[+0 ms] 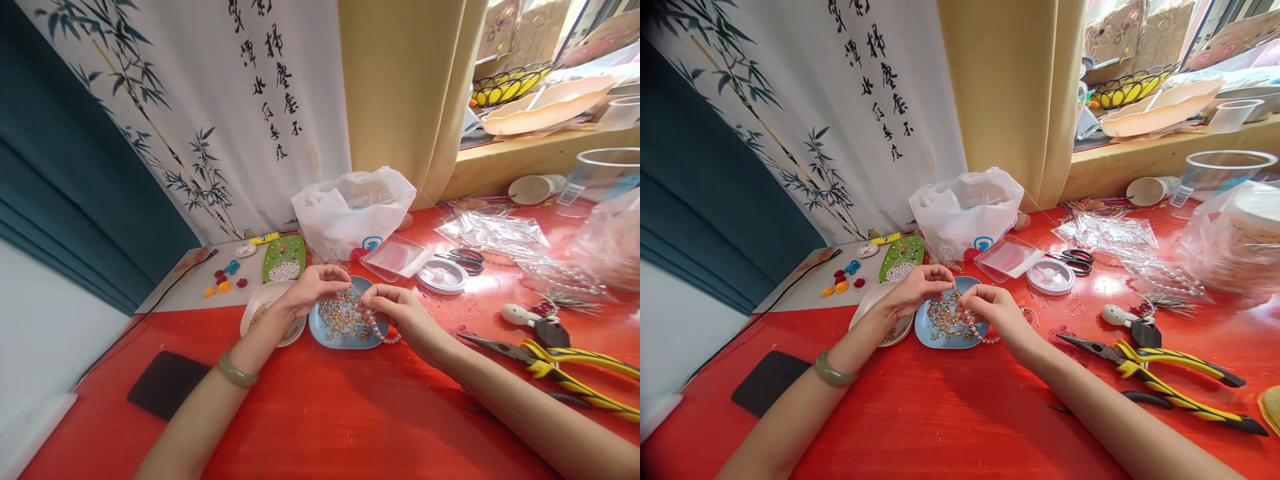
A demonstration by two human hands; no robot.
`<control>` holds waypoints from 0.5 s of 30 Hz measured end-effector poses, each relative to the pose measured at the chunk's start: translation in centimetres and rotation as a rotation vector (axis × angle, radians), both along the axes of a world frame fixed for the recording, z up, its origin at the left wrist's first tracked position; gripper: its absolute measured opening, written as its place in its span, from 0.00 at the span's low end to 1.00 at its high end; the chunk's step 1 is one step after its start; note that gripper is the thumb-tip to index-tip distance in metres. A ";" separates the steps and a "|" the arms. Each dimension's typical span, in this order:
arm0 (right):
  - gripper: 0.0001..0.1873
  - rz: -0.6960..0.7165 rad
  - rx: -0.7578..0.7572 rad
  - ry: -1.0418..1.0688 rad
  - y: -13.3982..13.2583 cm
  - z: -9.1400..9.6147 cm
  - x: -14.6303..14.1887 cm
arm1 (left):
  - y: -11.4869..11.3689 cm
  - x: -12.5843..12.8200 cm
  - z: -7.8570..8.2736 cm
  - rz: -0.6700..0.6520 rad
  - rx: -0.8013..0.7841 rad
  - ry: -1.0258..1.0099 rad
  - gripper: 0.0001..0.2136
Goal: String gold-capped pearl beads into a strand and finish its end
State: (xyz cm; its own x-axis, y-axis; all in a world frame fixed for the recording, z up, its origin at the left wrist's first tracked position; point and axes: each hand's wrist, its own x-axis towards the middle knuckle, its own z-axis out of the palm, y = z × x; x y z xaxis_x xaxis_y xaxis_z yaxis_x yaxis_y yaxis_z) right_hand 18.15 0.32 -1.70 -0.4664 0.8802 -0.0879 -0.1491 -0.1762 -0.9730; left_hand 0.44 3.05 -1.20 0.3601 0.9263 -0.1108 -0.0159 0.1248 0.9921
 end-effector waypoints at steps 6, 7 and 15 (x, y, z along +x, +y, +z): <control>0.06 -0.009 -0.003 -0.005 -0.2 0.1 0.0 | -0.2 0.0 0.2 -0.027 -0.017 -0.036 0.08; 0.06 -0.011 -0.005 -0.008 -0.2 0.1 0.0 | -0.2 0.0 0.2 -0.031 -0.020 -0.039 0.09; 0.07 -0.007 -0.015 -0.049 -0.2 0.2 0.0 | -0.4 0.2 0.3 -0.024 -0.030 -0.036 0.09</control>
State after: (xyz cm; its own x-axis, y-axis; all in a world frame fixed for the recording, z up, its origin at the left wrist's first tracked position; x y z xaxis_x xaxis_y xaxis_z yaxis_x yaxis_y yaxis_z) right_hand 18.11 0.16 -1.53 -0.4554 0.8816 -0.1241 -0.1025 -0.1904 -0.9763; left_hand 0.68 2.63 -0.89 0.3868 0.9136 -0.1255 -0.0478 0.1558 0.9866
